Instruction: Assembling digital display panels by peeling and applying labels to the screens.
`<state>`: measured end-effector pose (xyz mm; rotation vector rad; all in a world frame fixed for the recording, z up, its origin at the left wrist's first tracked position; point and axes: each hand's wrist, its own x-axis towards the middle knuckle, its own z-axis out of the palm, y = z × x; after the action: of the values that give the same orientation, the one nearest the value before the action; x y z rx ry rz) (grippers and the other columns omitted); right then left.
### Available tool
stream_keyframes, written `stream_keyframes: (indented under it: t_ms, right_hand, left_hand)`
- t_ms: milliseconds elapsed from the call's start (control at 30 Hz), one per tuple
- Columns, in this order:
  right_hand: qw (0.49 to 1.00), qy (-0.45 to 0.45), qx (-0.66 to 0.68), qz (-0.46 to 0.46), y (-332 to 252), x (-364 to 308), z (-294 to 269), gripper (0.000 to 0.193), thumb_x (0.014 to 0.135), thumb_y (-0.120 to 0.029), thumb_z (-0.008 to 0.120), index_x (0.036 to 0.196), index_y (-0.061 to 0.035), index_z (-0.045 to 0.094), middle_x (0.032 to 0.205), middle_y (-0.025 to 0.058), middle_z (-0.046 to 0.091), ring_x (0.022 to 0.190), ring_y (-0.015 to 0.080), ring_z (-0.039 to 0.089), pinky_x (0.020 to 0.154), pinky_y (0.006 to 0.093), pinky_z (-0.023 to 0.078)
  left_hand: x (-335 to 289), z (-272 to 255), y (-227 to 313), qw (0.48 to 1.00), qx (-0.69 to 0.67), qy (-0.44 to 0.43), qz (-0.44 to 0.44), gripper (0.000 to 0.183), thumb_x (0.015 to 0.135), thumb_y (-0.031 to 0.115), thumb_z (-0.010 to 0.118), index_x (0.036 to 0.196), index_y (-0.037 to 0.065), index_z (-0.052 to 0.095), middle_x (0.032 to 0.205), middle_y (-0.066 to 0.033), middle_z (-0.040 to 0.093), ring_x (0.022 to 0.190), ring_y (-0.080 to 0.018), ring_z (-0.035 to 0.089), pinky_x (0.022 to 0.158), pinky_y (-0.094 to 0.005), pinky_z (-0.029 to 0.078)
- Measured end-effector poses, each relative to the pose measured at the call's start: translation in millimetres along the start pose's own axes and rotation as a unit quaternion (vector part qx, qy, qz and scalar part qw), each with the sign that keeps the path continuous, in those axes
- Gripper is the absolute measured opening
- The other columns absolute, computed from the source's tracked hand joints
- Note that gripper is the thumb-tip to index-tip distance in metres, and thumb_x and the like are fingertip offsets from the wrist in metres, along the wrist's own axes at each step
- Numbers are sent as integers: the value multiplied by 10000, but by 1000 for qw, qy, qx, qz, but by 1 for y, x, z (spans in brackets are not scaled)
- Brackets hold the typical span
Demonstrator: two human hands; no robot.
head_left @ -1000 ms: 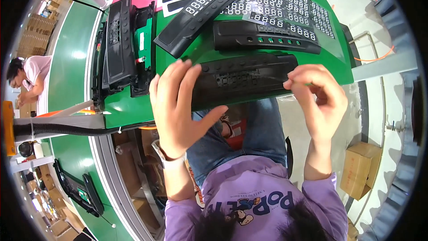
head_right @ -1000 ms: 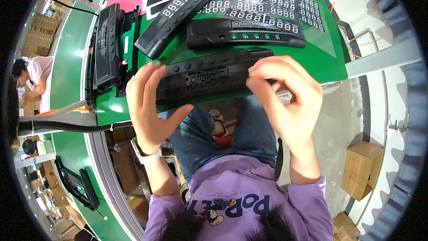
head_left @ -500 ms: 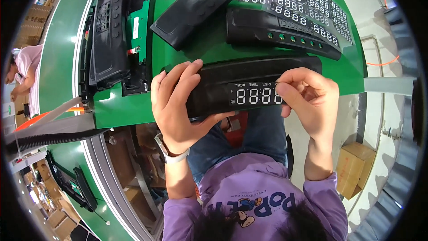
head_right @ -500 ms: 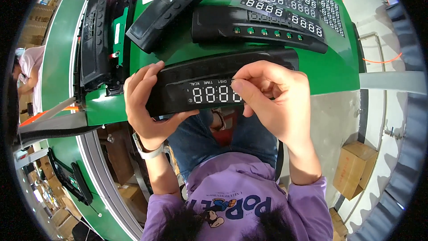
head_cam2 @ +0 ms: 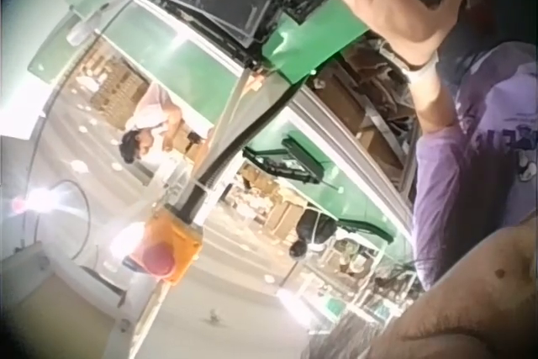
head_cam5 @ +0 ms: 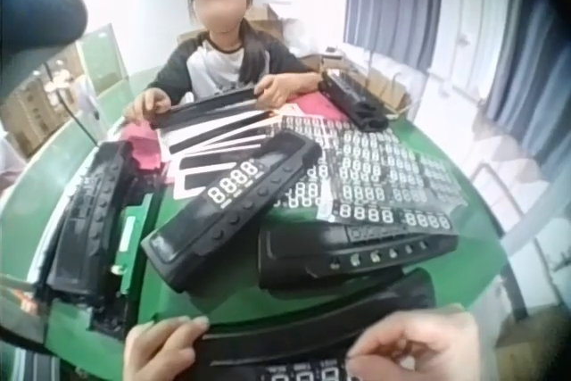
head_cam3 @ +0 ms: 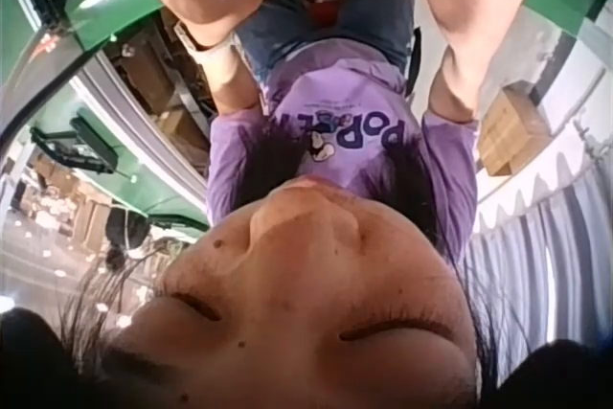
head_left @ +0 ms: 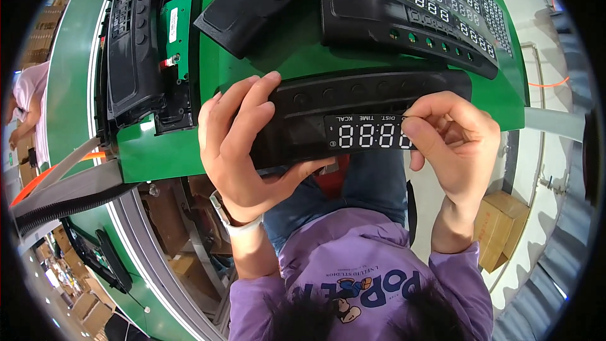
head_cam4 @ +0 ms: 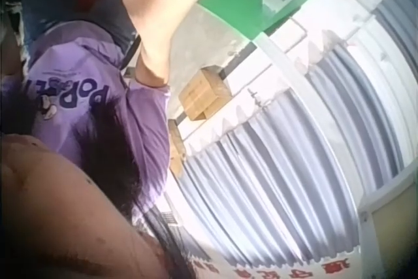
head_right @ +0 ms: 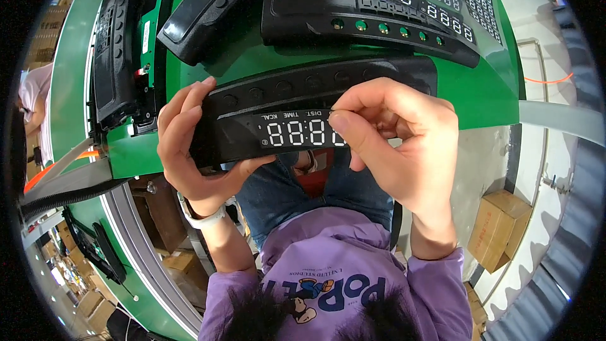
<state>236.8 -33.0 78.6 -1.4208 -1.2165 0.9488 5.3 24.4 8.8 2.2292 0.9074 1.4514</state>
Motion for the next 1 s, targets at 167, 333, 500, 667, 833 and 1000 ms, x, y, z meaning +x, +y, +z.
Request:
stream_keyframes:
  t_ms: [167,333,500,667,833,1000]
  right_hand:
    - [1000,-4,-20,4,-1,1,1,89,834,89,707,885,20,683,710,26,665,521,32,575,444,156,392]
    - [1000,-1,-27,2,-3,1,2,82,832,80,711,879,20,682,702,25,663,521,33,575,446,156,393]
    - [1000,-3,-30,-1,-1,2,2,75,832,74,711,879,23,681,699,23,662,522,34,575,446,159,398]
    - [1000,1,-28,12,-6,2,3,55,837,70,700,869,28,683,696,25,661,525,35,582,453,161,412]
    - [1000,1,-21,22,-3,3,3,47,837,66,697,860,27,685,694,25,664,530,34,590,454,164,422]
    - [999,0,-22,23,-4,5,4,35,837,59,698,854,30,685,688,26,663,527,30,589,449,170,428]
  left_hand:
    - [2,0,3,1000,6,-2,-5,819,521,294,945,1188,57,533,1245,-196,654,1085,-370,604,902,-481,452]
    - [5,-1,4,999,35,-4,13,748,543,325,932,1121,51,544,1232,-205,656,1075,-380,608,890,-493,450]
    - [9,-12,13,993,92,-78,21,796,564,348,938,1195,99,521,1287,-258,604,1149,-424,572,940,-492,492]
    - [10,-13,14,985,140,-77,68,513,658,428,841,1032,121,670,1273,-252,607,1139,-445,561,904,-500,489]
    - [11,-15,14,980,155,-108,65,399,696,394,773,1063,237,762,1280,-234,594,1143,-425,555,899,-481,496]
    - [12,-15,16,980,153,-114,53,379,682,391,741,1048,304,786,1276,-228,585,1144,-412,547,889,-461,506]
